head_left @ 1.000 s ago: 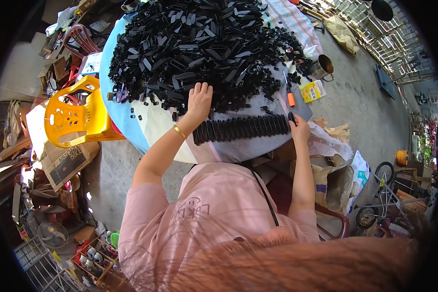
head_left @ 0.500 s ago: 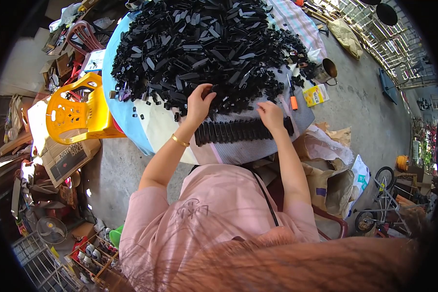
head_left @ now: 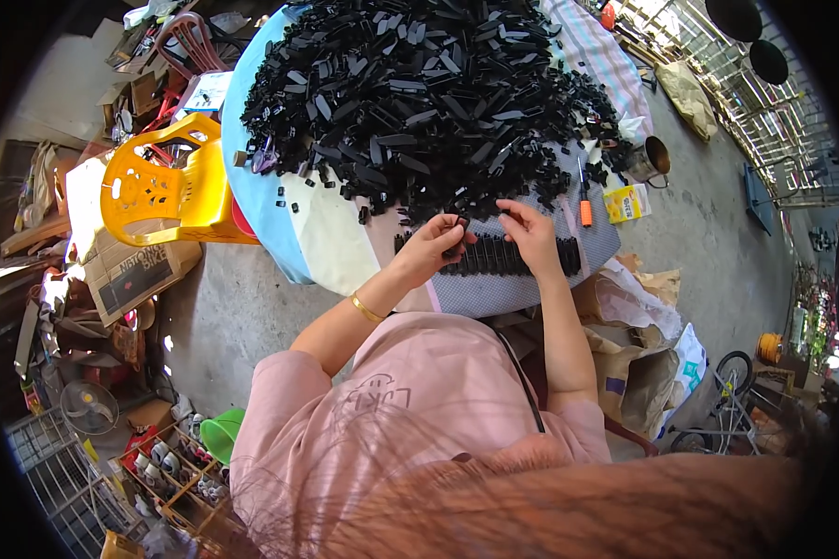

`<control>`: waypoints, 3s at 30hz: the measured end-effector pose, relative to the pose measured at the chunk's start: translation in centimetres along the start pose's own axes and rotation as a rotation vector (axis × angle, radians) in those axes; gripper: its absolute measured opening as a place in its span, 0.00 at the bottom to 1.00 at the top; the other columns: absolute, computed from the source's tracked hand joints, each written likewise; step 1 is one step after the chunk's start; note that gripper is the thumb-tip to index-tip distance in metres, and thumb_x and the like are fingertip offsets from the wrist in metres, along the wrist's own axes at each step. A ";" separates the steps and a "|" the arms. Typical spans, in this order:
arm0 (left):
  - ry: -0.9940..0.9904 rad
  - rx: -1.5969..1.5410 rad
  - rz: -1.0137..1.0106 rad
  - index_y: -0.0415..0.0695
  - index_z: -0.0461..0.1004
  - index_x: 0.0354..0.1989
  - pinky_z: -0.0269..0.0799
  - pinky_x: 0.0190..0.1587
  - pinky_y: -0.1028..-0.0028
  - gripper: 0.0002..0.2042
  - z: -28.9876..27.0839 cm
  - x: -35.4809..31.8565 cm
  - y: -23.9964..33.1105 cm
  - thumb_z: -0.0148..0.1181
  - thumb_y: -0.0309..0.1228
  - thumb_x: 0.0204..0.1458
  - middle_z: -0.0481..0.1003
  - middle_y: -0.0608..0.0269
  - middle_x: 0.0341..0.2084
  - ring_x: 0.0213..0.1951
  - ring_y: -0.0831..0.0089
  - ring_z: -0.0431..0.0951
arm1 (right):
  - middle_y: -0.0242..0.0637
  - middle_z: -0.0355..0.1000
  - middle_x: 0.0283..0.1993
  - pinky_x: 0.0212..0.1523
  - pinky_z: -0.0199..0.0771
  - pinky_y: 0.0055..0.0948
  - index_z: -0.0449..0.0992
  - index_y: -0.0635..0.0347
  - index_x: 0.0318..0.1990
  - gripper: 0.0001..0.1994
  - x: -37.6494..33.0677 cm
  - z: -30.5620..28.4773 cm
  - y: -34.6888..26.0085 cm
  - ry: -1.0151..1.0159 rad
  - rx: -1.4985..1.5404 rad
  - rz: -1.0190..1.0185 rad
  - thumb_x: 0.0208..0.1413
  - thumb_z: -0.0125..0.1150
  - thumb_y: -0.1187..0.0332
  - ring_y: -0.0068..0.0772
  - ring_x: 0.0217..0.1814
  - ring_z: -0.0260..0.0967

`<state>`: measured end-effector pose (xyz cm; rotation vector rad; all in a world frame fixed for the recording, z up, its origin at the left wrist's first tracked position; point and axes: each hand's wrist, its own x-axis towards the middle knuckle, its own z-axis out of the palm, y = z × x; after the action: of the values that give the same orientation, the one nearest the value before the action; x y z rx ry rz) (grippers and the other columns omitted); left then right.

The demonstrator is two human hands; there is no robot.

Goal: The recorder is picking up black plastic parts from a large pile on a table and arranging them onto a mounting strip.

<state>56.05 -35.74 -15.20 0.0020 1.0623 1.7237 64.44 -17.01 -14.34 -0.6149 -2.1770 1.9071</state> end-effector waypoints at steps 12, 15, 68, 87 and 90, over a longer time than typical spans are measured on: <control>-0.107 0.283 0.324 0.43 0.64 0.47 0.69 0.41 0.81 0.22 2.6 -2.6 2.0 0.62 0.19 0.42 0.67 0.67 0.32 0.37 0.81 0.69 | 0.31 0.71 0.30 0.32 0.67 0.14 0.76 0.66 0.32 0.04 -4.7 2.4 -4.0 0.077 0.137 -0.237 0.46 0.62 0.78 0.17 0.29 0.67; -0.158 -0.186 0.372 0.41 0.66 0.47 0.69 0.44 0.77 0.19 1.4 -1.1 0.7 0.60 0.19 0.45 0.72 0.64 0.36 0.38 0.77 0.73 | 0.31 0.71 0.30 0.30 0.68 0.15 0.76 0.66 0.32 0.04 -5.8 4.2 -4.5 0.146 0.130 -0.186 0.47 0.62 0.77 0.16 0.30 0.67; 0.405 1.815 0.685 0.37 0.70 0.34 0.68 0.45 0.65 0.12 0.4 14.7 3.5 0.61 0.27 0.41 0.66 0.52 0.38 0.42 0.56 0.69 | 0.42 0.73 0.32 0.35 0.70 0.36 0.77 0.59 0.36 0.09 -2.5 -13.5 11.5 0.495 -0.925 -0.067 0.45 0.58 0.68 0.44 0.33 0.70; -0.129 -0.024 0.036 0.42 0.63 0.54 0.71 0.46 0.72 0.21 -0.5 0.4 0.0 0.55 0.22 0.50 0.70 0.66 0.40 0.41 0.77 0.71 | 0.41 0.70 0.31 0.33 0.71 0.41 0.75 0.60 0.31 0.08 7.4 -4.3 10.1 0.235 -1.093 -0.212 0.48 0.58 0.66 0.46 0.33 0.70; -0.146 0.033 0.053 0.45 0.60 0.56 0.71 0.45 0.74 0.23 -0.6 -0.6 0.4 0.55 0.24 0.51 0.70 0.66 0.39 0.40 0.76 0.71 | 0.43 0.73 0.27 0.30 0.72 0.32 0.77 0.63 0.31 0.07 5.7 -2.8 7.5 0.307 -0.726 -0.279 0.48 0.58 0.68 0.39 0.28 0.73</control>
<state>55.73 -36.58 -15.00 0.1761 0.9897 1.7258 61.82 -11.36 -21.96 -0.6064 -2.5358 0.7934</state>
